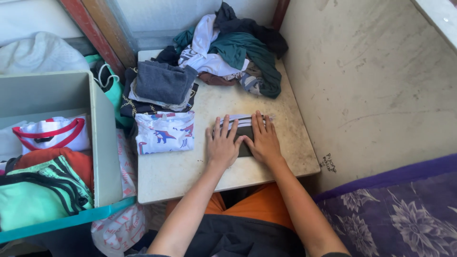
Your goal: Fold various items of clothing and place them into a storage bin.
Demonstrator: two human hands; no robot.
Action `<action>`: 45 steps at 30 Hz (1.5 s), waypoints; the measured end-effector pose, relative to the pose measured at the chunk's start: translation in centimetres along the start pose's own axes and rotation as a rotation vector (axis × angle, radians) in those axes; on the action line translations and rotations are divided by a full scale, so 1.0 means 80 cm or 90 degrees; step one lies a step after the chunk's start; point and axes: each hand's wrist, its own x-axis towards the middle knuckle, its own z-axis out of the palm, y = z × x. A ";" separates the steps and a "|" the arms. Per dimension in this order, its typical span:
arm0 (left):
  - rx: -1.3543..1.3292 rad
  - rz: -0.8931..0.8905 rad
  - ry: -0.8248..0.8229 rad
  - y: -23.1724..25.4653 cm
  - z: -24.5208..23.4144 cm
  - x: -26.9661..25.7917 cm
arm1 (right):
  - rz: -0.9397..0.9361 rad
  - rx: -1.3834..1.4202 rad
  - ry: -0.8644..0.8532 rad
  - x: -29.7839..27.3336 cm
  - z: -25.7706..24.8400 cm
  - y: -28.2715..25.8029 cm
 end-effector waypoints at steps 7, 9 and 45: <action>-0.019 0.012 0.059 0.006 0.000 -0.016 | -0.028 -0.040 0.045 -0.008 0.027 0.017; -0.132 -0.083 0.220 0.008 0.000 -0.028 | 0.027 0.114 0.038 -0.007 0.023 0.014; -0.436 -0.444 0.333 -0.257 -0.189 -0.068 | 0.109 0.938 -0.118 0.129 0.034 -0.221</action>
